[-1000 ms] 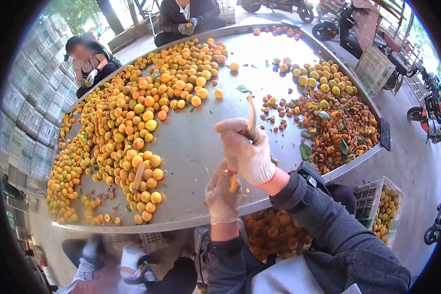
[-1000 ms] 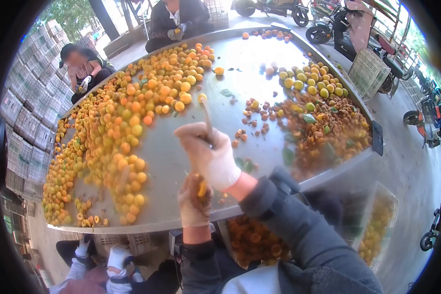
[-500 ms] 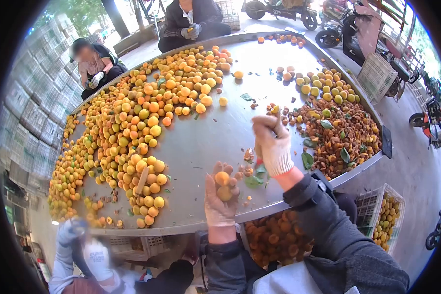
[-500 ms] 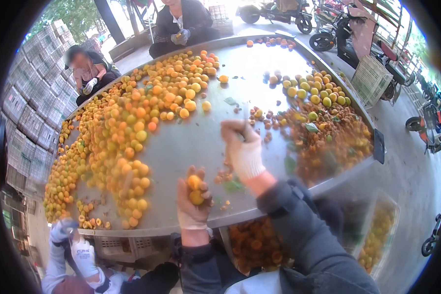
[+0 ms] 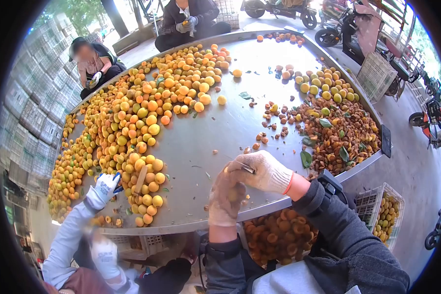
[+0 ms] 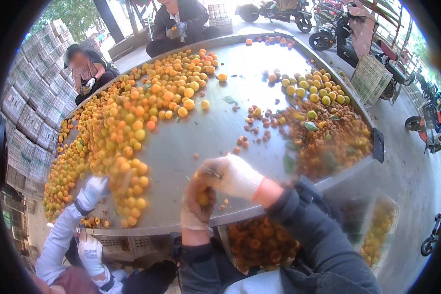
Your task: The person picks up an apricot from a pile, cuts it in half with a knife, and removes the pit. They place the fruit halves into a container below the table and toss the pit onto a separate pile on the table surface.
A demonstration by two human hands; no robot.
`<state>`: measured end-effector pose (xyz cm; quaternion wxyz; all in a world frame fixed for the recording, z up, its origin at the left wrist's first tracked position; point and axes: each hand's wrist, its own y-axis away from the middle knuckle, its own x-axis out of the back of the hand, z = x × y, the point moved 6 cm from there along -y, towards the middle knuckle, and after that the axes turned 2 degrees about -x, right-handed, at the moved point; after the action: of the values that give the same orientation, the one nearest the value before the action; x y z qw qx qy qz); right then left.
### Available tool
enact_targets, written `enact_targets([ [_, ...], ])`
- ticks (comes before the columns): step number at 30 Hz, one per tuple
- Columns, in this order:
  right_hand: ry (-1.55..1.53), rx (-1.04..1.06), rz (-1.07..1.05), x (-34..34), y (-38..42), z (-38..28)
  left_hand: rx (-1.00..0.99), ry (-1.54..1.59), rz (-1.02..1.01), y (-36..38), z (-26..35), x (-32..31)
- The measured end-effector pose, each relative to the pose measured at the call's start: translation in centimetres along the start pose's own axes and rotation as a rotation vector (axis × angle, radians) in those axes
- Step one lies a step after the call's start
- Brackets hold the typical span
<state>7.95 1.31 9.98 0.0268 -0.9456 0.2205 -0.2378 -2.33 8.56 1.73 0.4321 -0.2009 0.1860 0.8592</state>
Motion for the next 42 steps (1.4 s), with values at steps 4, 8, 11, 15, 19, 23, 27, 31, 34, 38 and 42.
enact_targets([
  [4,-0.178,-0.123,-0.054,-0.3,0.3,0.5,0.113,0.350,-0.064,0.6,0.1,-1.0],
  [8,0.141,-0.005,0.034,-0.1,1.0,-1.8,-0.082,-0.111,0.035,0.4,0.2,0.2],
  [11,0.475,0.064,-0.014,-2.1,1.1,-2.8,0.054,0.319,0.138,-0.6,-1.8,1.1],
  [15,0.681,-0.022,-0.021,-3.6,1.0,-2.0,0.114,0.519,0.179,-0.1,-1.6,0.2],
  [19,0.812,-0.069,-0.002,-4.2,0.8,-2.1,0.122,0.602,0.104,-0.5,-2.4,0.4],
  [23,0.638,0.014,0.052,-3.5,1.2,-2.2,0.088,0.499,0.076,-0.5,-2.7,0.7],
  [27,-0.291,-0.216,0.081,-1.1,2.3,-0.4,0.167,0.479,0.153,0.7,-0.9,0.6],
  [31,-0.530,-0.567,0.301,3.1,5.0,0.2,0.167,0.492,-0.063,1.2,-0.6,1.0],
  [34,-0.540,-0.580,0.322,2.3,5.5,1.7,0.286,0.356,0.024,1.1,-3.0,-0.6],
  [38,-0.459,-0.404,0.258,-0.7,3.4,2.2,0.377,0.414,0.177,0.3,-5.2,-0.8],
  [42,0.029,-0.024,0.239,-1.3,2.6,1.6,0.289,0.459,0.098,-0.4,-5.1,-0.7],
])
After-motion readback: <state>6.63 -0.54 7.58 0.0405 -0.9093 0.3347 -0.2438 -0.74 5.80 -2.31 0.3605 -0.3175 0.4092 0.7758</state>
